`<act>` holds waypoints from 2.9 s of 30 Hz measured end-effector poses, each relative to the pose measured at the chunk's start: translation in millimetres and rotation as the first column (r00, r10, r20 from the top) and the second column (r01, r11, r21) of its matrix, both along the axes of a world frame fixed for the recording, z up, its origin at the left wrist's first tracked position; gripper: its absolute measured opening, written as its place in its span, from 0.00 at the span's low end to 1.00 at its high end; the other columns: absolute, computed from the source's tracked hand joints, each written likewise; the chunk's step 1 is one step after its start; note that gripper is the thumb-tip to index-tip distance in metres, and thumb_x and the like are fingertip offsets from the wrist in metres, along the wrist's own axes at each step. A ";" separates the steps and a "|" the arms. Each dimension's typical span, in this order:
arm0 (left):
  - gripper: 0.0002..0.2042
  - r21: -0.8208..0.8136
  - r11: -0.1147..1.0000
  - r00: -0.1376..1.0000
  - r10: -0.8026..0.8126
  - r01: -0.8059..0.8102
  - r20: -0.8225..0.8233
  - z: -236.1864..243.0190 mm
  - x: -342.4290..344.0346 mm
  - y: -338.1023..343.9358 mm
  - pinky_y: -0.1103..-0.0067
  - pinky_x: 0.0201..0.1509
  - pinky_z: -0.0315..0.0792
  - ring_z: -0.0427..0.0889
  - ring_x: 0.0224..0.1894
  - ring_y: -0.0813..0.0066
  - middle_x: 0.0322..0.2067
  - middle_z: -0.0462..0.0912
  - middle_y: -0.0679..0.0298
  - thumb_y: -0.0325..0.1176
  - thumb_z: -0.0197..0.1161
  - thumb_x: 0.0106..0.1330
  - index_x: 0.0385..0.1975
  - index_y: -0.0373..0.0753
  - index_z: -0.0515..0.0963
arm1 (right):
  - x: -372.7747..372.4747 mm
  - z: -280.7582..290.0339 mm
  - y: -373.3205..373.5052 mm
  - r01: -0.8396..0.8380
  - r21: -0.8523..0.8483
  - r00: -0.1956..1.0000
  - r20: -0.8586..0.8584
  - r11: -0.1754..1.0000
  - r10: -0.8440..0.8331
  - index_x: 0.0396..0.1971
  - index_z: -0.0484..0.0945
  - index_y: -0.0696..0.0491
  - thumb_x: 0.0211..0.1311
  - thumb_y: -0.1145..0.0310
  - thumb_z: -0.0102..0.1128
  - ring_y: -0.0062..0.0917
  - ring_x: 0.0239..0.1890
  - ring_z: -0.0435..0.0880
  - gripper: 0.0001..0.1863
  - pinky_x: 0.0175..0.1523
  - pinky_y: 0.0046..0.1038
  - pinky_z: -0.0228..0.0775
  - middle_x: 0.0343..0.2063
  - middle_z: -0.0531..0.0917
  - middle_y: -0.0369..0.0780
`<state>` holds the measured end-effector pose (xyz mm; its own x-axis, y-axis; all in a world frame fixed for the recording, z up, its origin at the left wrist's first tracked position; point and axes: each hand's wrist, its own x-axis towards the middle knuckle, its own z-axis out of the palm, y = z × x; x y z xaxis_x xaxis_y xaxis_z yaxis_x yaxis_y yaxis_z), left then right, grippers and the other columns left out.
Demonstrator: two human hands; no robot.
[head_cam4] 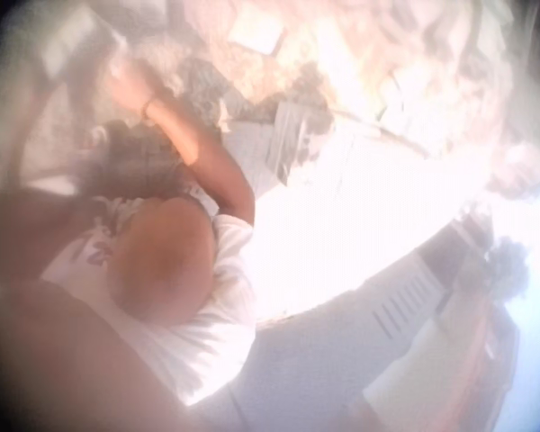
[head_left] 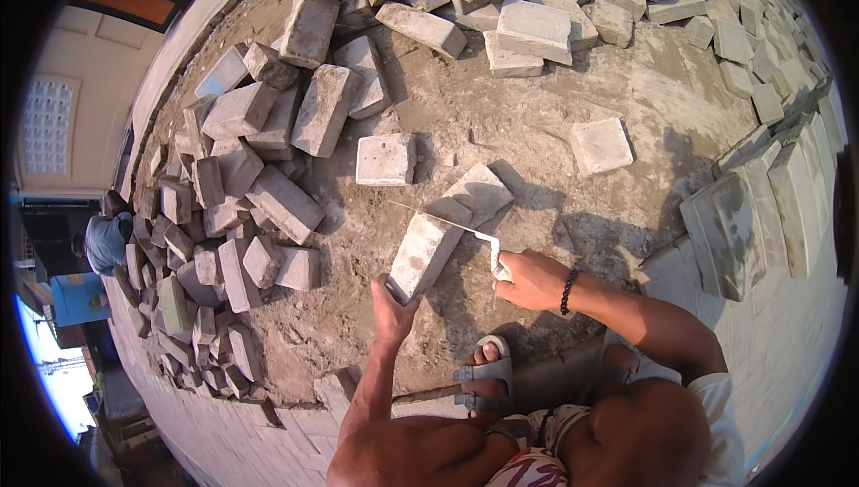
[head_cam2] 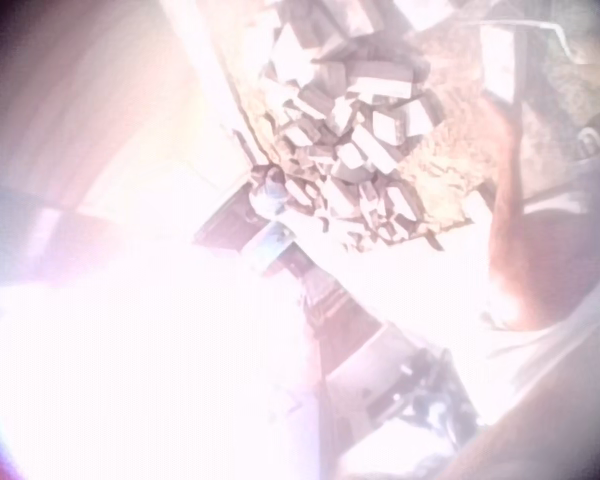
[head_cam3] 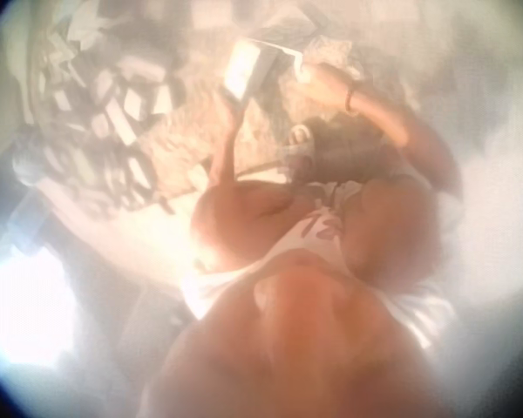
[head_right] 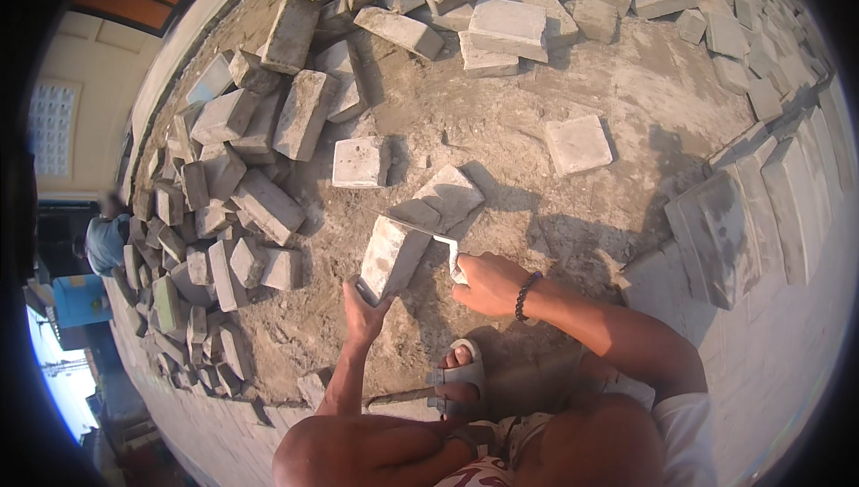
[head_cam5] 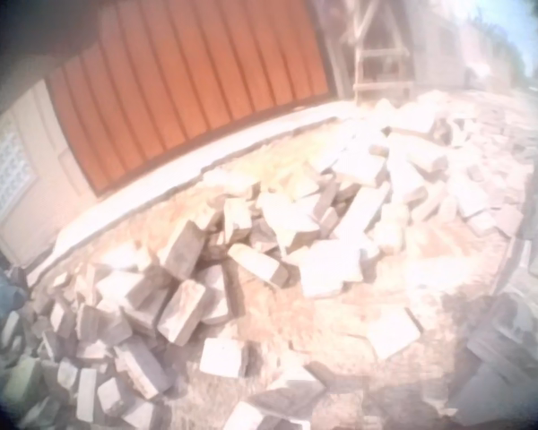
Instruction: The person repeatedly picks up rectangular bricks from a pile, uses a trowel to scrape and wipe their surfaces, and places them in a neat row. The process is repetitive and focuses on cleaning each brick individually.
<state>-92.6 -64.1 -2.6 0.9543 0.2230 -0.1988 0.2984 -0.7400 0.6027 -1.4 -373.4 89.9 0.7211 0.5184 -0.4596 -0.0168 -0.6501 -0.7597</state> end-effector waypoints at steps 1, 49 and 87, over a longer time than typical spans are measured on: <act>0.37 0.001 1.000 1.000 0.000 0.000 -0.004 1.7 0.0 -1.7 0.67 0.50 0.70 0.74 0.45 0.59 0.45 0.72 0.49 0.28 0.77 0.49 0.57 0.29 0.60 | -1.9 -23.7 2.6 -0.037 -0.054 0.999 0.010 0.998 0.037 0.37 0.74 0.64 0.57 0.61 0.57 0.52 0.34 0.83 0.19 0.40 0.46 0.73 0.28 0.82 0.57; 0.45 -0.521 0.309 0.605 0.360 -0.796 -0.710 -2.8 -1.0 43.2 0.55 0.52 0.75 0.76 0.52 0.40 0.57 0.67 0.37 0.69 0.42 0.68 0.64 0.26 0.56 | 1.2 2.7 6.8 0.083 -0.036 0.996 0.022 0.996 -0.082 0.38 0.74 0.66 0.57 0.62 0.56 0.51 0.32 0.83 0.19 0.39 0.45 0.74 0.26 0.82 0.57; 0.35 -0.477 0.878 0.999 -0.030 0.040 0.029 161.8 58.0 -77.5 0.73 0.56 0.65 0.71 0.47 0.68 0.44 0.73 0.59 0.35 0.74 0.37 0.49 0.31 0.69 | -110.9 15.4 -139.7 0.291 -0.240 0.944 -0.083 0.926 -0.318 0.46 0.72 0.58 0.62 0.56 0.56 0.55 0.37 0.81 0.22 0.45 0.49 0.72 0.29 0.82 0.56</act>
